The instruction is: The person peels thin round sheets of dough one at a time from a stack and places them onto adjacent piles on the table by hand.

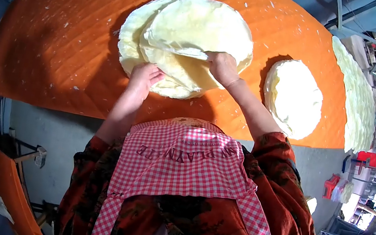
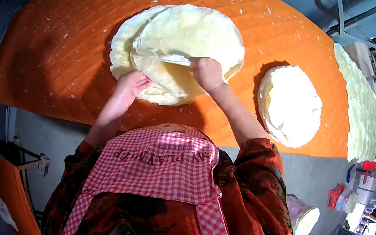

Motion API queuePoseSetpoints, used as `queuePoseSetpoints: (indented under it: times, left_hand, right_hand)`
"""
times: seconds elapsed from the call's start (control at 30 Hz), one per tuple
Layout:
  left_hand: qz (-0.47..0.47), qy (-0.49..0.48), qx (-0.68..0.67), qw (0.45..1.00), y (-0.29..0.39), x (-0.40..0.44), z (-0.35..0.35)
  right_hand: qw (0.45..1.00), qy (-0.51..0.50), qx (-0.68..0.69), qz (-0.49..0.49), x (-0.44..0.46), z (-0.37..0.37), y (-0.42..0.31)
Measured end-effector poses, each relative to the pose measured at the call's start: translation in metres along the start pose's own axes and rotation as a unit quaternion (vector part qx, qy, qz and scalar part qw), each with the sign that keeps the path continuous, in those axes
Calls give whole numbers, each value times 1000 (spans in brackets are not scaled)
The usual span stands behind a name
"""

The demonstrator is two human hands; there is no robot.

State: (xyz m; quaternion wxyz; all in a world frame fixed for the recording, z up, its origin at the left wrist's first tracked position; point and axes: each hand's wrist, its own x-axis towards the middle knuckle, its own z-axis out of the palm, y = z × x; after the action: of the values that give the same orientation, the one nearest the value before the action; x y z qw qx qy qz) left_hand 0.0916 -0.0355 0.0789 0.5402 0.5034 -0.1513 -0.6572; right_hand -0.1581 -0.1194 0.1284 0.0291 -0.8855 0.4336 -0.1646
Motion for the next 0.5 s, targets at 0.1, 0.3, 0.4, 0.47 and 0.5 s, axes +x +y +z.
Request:
queuePoseSetpoints:
  times: [0.1, 0.3, 0.4, 0.47, 0.5]
  left_hand:
    - [-46, -86, -93, 991, -7, 6, -2]
    - [-114, -127, -172, 970, -20, 13, -1]
    - [-123, -133, -184, 966, -23, 12, -7]
    - [-118, -130, -178, 968, -17, 9, 1]
    - [-115, -128, -178, 969, -16, 9, 3]
  right_hand:
    - [999, 32, -29, -7, -4, -3, -25]
    - [994, -8, -100, -39, -20, 50, -40]
    - [993, -66, -91, -24, -18, 44, -40]
    - [998, -32, -58, -15, -21, 36, -49]
    - [999, -18, -43, -14, -25, 31, -56]
